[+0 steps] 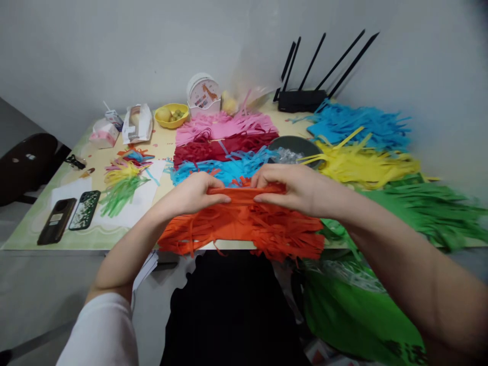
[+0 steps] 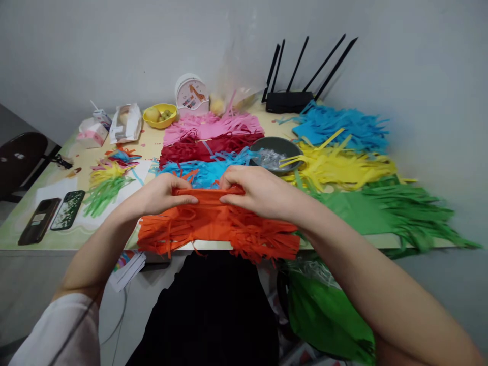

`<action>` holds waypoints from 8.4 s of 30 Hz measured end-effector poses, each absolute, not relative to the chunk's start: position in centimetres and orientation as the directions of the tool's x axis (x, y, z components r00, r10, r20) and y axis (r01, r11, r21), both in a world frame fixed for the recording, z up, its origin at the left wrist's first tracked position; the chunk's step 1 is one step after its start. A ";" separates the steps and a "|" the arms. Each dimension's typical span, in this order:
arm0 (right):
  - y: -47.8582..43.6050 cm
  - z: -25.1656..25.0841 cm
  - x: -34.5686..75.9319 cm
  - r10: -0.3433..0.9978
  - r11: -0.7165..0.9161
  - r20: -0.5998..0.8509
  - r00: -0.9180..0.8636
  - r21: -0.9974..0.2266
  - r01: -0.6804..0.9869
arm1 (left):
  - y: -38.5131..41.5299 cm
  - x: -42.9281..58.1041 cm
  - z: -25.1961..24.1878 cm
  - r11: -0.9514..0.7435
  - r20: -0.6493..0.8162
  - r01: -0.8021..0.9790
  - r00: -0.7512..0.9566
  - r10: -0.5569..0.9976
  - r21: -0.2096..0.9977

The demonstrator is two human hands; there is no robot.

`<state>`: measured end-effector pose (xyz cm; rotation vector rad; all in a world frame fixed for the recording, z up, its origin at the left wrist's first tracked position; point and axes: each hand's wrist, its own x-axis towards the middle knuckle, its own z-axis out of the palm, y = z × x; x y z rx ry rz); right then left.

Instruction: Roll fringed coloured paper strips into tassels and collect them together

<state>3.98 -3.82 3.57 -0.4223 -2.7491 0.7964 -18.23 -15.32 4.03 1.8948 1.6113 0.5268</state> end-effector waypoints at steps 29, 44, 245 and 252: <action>-5.9 0.9 4.7 0.650 0.509 0.256 -0.715 -0.846 0.159 | -17.7 -18.6 1.5 -0.064 0.083 0.227 -0.079 0.993 0.972; -6.6 -0.2 5.1 0.515 0.658 0.513 -0.687 -0.750 -0.068 | -18.7 -19.5 1.0 -0.192 0.202 0.307 -0.001 0.979 0.932; -6.0 -4.4 4.7 0.753 0.044 0.150 -0.640 -0.983 -0.179 | -21.7 -11.0 -5.2 -0.067 0.056 0.000 -0.547 0.835 0.998; -11.2 -5.9 2.6 0.765 -0.142 0.068 -0.641 -0.952 -0.271 | -22.1 -10.6 -4.7 -0.057 -0.011 -0.109 -0.542 0.841 0.992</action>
